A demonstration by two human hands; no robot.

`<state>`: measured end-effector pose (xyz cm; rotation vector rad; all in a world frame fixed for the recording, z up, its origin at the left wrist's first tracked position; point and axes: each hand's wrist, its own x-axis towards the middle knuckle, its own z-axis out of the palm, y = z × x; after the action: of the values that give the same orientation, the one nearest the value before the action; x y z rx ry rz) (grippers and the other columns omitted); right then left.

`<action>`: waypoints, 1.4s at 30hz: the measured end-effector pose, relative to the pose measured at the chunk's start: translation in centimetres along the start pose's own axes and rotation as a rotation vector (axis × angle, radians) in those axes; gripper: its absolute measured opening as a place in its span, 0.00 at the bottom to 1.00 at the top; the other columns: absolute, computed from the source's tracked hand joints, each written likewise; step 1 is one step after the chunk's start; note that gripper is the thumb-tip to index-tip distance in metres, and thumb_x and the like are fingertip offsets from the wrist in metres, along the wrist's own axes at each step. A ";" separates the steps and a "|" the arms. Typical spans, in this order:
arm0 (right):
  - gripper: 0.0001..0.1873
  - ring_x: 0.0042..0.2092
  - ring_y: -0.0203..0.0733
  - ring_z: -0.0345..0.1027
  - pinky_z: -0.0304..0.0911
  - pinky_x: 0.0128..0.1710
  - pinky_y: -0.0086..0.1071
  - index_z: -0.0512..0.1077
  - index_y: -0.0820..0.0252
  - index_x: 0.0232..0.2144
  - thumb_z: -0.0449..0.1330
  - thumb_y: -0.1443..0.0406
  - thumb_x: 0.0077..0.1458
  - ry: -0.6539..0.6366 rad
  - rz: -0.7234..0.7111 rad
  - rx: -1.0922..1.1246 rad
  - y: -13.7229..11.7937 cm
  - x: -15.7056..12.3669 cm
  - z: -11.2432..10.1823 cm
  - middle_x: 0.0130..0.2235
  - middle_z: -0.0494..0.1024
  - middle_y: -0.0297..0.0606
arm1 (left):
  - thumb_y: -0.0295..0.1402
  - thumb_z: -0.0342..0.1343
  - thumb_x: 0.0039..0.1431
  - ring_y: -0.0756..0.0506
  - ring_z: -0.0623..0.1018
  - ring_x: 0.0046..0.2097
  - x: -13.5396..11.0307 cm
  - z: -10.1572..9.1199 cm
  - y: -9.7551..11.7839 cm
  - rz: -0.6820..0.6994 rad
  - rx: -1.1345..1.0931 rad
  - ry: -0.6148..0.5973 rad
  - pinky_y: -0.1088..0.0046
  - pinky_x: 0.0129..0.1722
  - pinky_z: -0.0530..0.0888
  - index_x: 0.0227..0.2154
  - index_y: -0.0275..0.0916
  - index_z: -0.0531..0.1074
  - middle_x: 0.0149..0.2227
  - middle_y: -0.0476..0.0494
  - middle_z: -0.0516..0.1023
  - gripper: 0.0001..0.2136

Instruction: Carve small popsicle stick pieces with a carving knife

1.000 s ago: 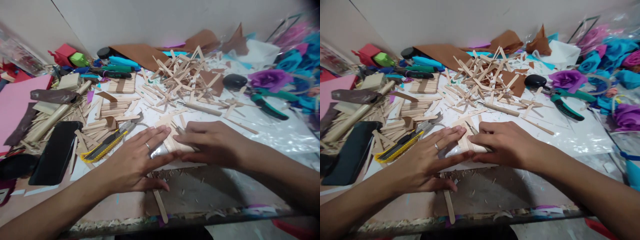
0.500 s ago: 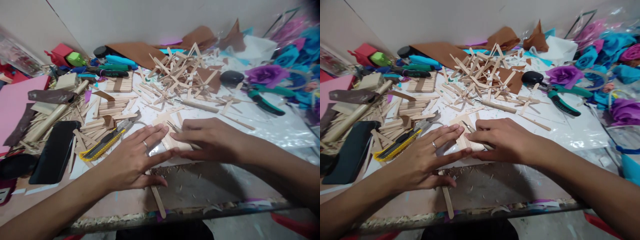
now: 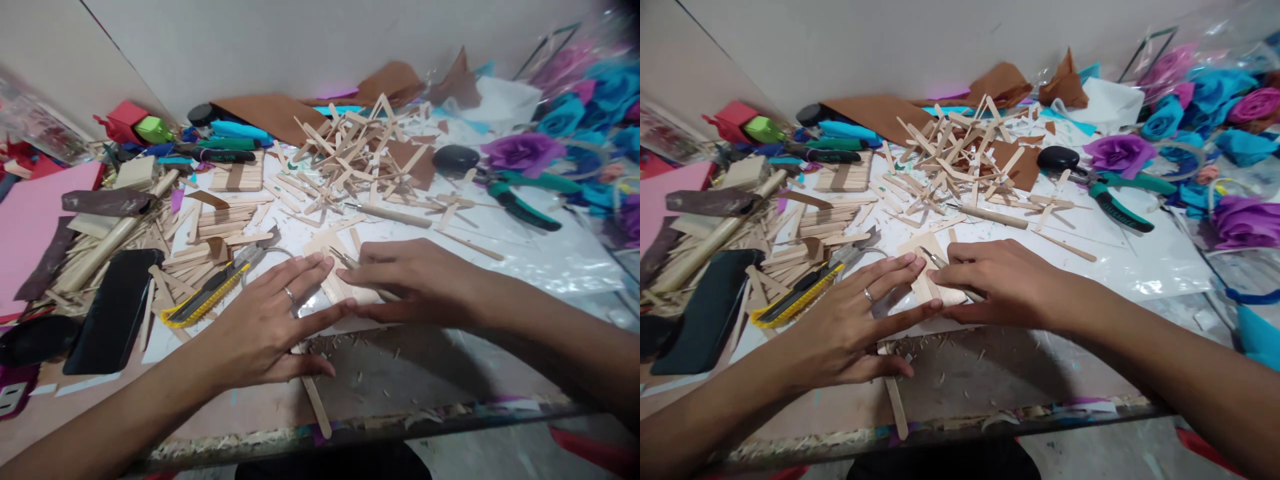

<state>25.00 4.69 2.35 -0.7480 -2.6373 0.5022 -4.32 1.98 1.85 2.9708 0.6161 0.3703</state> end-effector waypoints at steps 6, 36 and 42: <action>0.17 0.34 0.37 0.69 0.56 0.32 0.30 0.79 0.57 0.54 0.64 0.57 0.67 -0.017 0.006 0.009 0.0 0.2 -0.1 0.38 0.77 0.38 | 0.61 0.57 0.64 0.25 0.63 0.73 0.0 0.0 0.0 0.001 0.008 -0.010 0.39 0.67 0.67 0.71 0.47 0.63 0.72 0.26 0.61 0.38; 0.23 0.43 0.45 0.73 0.61 0.40 0.35 0.77 0.57 0.58 0.59 0.51 0.70 -0.154 0.093 0.092 -0.1 0.2 -0.6 0.44 0.77 0.42 | 0.57 0.58 0.67 0.24 0.63 0.72 0.1 -0.2 0.1 0.002 0.029 -0.024 0.38 0.65 0.68 0.70 0.47 0.65 0.71 0.23 0.61 0.34; 0.19 0.39 0.40 0.72 0.64 0.39 0.34 0.77 0.56 0.59 0.61 0.59 0.70 0.048 0.038 0.259 -0.1 0.2 -1.5 0.40 0.78 0.39 | 0.55 0.58 0.67 0.24 0.65 0.71 0.2 -0.1 0.2 0.000 0.006 0.012 0.38 0.64 0.70 0.69 0.48 0.67 0.71 0.23 0.61 0.32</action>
<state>25.42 5.08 3.70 -0.7191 -2.4542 0.8069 -4.14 1.90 2.01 2.9766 0.6192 0.3871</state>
